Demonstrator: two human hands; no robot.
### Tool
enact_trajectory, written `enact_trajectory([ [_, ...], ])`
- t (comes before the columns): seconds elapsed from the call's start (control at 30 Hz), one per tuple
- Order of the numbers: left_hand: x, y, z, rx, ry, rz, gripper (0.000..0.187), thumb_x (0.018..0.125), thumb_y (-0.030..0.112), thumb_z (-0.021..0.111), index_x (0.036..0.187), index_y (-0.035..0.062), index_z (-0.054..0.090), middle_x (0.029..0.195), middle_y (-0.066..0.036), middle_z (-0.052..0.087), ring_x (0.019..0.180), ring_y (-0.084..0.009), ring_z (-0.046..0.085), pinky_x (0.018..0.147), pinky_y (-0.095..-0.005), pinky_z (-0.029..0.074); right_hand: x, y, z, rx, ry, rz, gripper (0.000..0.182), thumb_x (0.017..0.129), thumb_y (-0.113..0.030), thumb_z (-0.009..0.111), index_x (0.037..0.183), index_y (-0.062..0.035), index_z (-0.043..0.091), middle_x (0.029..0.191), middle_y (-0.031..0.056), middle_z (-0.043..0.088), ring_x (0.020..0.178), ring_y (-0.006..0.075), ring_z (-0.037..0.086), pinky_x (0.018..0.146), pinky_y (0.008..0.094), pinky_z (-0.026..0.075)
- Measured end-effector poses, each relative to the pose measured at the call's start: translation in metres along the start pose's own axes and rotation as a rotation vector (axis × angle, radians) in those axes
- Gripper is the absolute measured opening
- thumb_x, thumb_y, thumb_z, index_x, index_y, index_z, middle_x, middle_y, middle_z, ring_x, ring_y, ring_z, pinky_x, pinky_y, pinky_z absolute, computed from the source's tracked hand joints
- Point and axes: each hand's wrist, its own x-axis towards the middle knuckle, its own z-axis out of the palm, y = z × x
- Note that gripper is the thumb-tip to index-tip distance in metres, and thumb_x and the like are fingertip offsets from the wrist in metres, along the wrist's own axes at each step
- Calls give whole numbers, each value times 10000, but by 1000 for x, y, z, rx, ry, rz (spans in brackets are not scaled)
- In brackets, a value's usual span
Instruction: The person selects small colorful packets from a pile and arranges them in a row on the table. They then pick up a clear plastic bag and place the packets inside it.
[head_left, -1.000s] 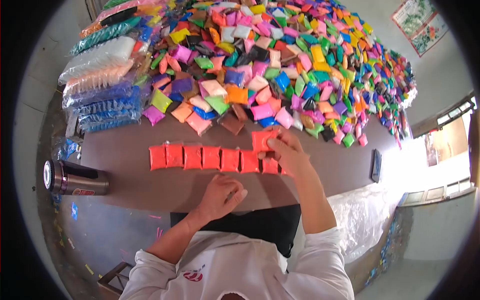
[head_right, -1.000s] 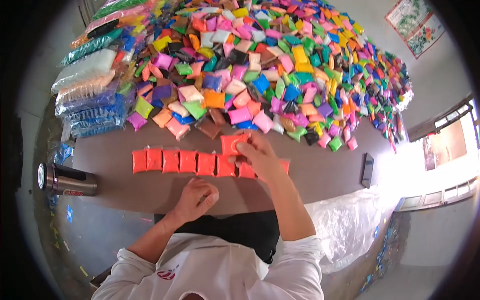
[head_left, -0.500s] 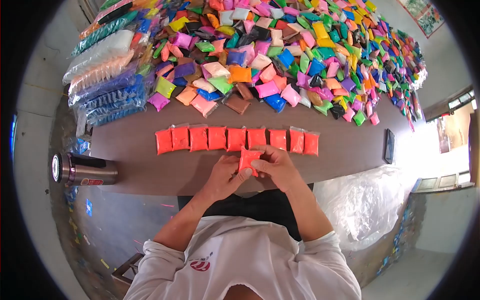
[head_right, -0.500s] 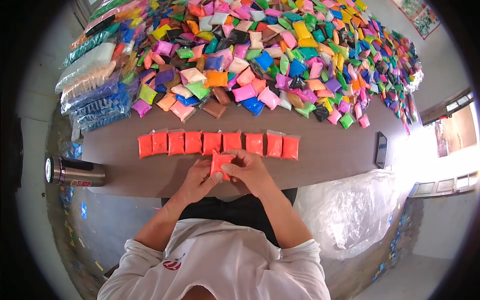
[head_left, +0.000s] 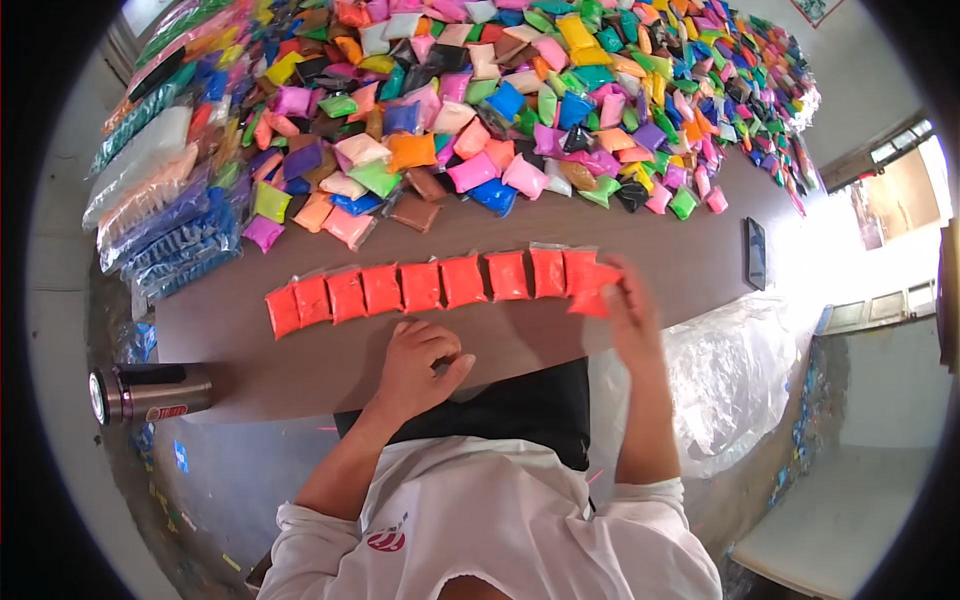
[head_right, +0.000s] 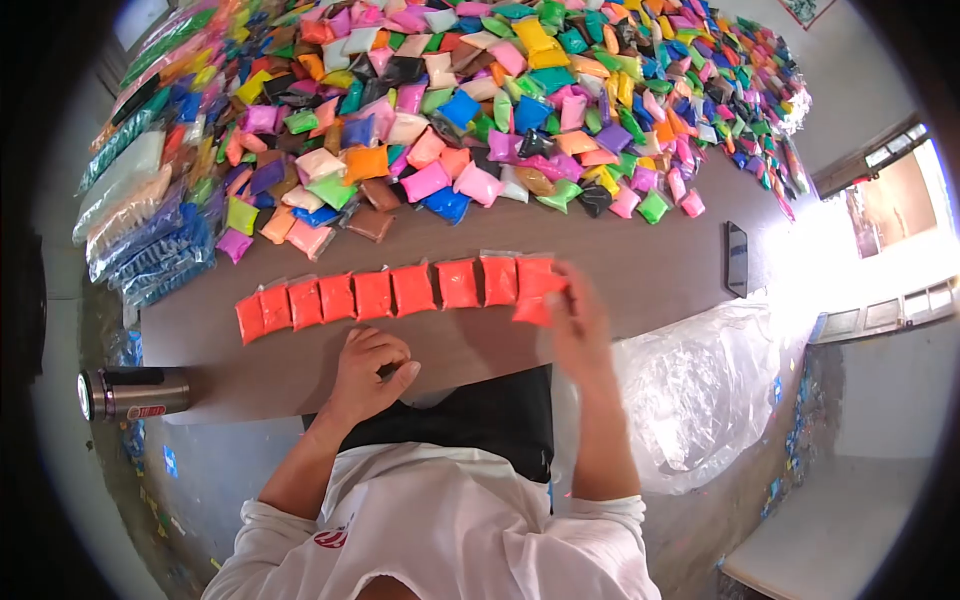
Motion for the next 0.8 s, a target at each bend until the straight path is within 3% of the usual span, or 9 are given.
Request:
enact_trajectory([
  [0.1,1,-1,5,23,28,5,184,825,211,749,738,94,636,796,2,651,760,-213,583,781,-378,409,20,13,-44,-154,-52,51,372,1001,-162,576,1342,-14,569,1203,135,662,1049,225,620,934,353,487],
  [0.27,3,2,5,54,28,22,163,819,181,752,744,95,636,801,1,653,768,-212,585,774,-370,412,46,59,-41,-437,-188,81,412,983,-178,599,1361,-18,555,1293,195,618,1121,346,623,949,402,493],
  [0.37,3,2,4,65,35,13,150,816,168,755,749,93,643,803,0,653,772,-213,588,777,-365,416,46,45,-31,-464,-61,121,439,978,-204,605,1378,-31,551,1386,232,556,1231,400,566,1008,443,465],
  [0.47,4,2,5,61,42,3,149,817,169,757,749,89,651,805,-1,655,773,-215,589,784,-366,421,37,55,-24,-490,56,-120,487,982,-236,608,1427,-57,524,1502,248,448,1354,416,468,1090,463,402],
  [0.57,3,2,5,43,44,1,159,823,175,756,739,84,656,807,-1,656,776,-216,589,794,-367,426,22,35,-6,-568,36,-231,526,1006,-315,567,1473,-85,491,1557,254,375,1428,445,367,1149,507,322],
  [0.7,3,3,3,45,34,-15,187,838,176,747,715,75,651,820,-6,658,784,-214,589,803,-365,425,12,49,26,-816,0,-233,540,1053,-405,419,1502,-109,468,1583,242,339,1452,478,311,1166,552,268],
  [0.8,2,2,4,49,65,5,163,803,135,768,720,77,640,808,-3,668,762,-211,588,777,-368,430,32,50,31,-748,-60,-269,527,1056,-384,418,1503,-109,469,1584,240,337,1452,473,312,1165,553,266],
])
